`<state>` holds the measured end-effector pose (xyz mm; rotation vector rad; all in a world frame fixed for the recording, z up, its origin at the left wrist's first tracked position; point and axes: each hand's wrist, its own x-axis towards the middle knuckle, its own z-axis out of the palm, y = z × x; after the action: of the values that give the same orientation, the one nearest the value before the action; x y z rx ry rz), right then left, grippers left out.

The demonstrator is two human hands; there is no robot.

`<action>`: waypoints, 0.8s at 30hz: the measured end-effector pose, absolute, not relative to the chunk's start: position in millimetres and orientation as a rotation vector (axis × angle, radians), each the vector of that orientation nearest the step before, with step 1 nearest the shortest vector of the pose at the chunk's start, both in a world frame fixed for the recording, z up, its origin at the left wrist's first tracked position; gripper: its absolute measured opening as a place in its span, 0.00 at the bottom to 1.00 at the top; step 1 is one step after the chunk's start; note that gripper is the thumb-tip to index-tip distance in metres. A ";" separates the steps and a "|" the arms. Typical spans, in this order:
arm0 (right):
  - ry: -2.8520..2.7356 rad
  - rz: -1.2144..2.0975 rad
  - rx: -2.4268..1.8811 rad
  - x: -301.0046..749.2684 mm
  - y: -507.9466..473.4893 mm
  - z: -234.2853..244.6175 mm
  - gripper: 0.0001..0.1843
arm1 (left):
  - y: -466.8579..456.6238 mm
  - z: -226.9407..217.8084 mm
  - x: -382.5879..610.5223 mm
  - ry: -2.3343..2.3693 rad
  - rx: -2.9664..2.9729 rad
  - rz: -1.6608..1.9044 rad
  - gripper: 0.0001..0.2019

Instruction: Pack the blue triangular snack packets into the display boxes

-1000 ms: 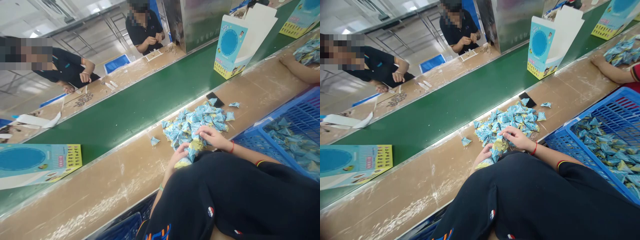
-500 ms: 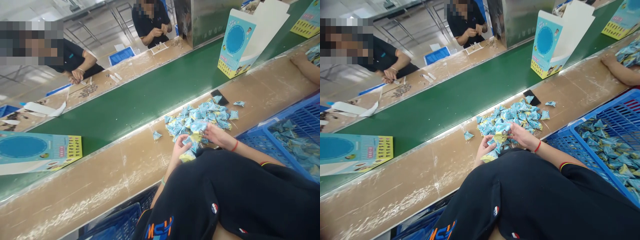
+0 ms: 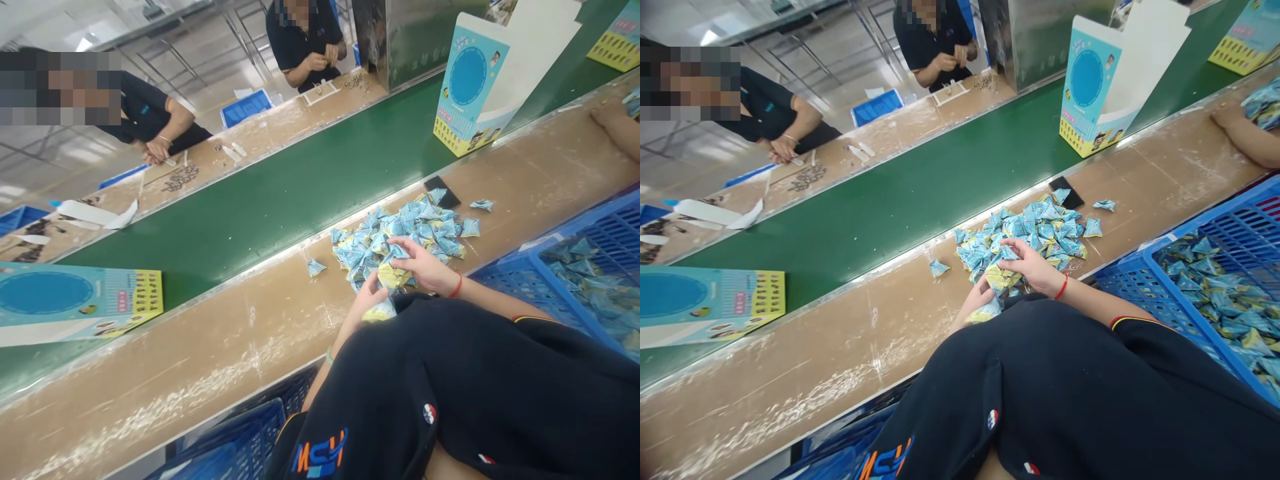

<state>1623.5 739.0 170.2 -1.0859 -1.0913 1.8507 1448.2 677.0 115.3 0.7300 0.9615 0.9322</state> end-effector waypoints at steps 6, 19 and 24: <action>-1.494 1.604 -1.051 1622.5 742.1 180.7 0.16 | 678.7 131.5 1450.9 1.041 0.813 0.821 0.29; -1.836 1.236 -0.966 1628.2 748.9 186.6 0.16 | 677.7 127.0 1449.8 1.018 0.839 0.939 0.28; -1.801 1.301 -1.005 1630.1 752.2 187.4 0.16 | 675.7 129.2 1451.8 0.987 0.768 0.904 0.30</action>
<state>1630.1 752.2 187.4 -1.0052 -1.8014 1.3006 1451.8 675.7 129.2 0.7684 0.9866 0.9035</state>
